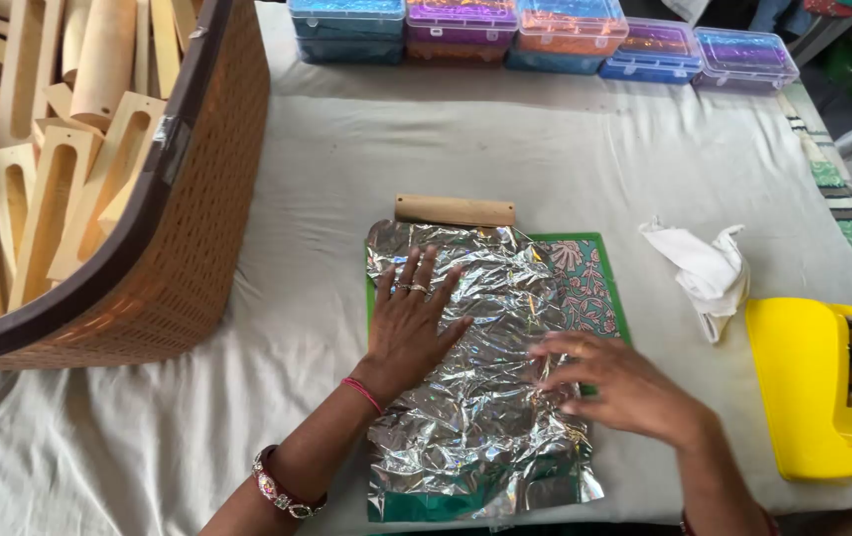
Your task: The person takes colorful metallic foil sheets from a cardboard box, lays them on the table, and wraps a wooden rolling pin by rolling it inside the foil and folding the edges over it. They then set the foil-wrapped roller aside and wipe several wooden blocks and handles one at a time with a white cloth.
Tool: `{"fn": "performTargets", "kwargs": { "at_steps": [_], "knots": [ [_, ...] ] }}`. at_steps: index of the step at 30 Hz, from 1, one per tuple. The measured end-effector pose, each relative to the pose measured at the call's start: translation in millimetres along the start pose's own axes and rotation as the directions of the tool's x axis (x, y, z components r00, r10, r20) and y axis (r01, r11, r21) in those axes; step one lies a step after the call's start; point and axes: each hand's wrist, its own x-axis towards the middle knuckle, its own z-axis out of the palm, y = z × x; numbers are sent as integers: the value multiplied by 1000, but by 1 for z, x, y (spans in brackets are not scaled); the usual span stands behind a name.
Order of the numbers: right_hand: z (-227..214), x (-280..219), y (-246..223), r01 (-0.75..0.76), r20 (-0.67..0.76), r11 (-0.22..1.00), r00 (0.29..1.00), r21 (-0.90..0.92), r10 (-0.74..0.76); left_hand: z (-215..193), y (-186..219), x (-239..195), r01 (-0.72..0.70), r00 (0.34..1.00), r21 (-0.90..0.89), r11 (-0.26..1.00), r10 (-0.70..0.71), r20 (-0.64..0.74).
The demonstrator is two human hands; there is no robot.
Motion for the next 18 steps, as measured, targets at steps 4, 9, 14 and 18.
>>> {"fn": "performTargets", "kwargs": {
  "at_steps": [4,9,14,18],
  "knots": [
    [-34,-2,6,-312,65,946,946,-88,318,1,-1,2,-12,1000,4,1000,12,-23],
    [-66,69,5,-233,-402,972,889,19,221,-1,0,0,-4,1000,-6,1000,4,0],
    [-59,174,28,-92,-472,986,881,-140,15,6,-2,-1,-26,998,-17,1000,25,-64],
    [-47,219,36,-110,-329,966,944,-234,28,-6,1,-2,9,1000,-29,1000,-9,-4]
  ]
}}
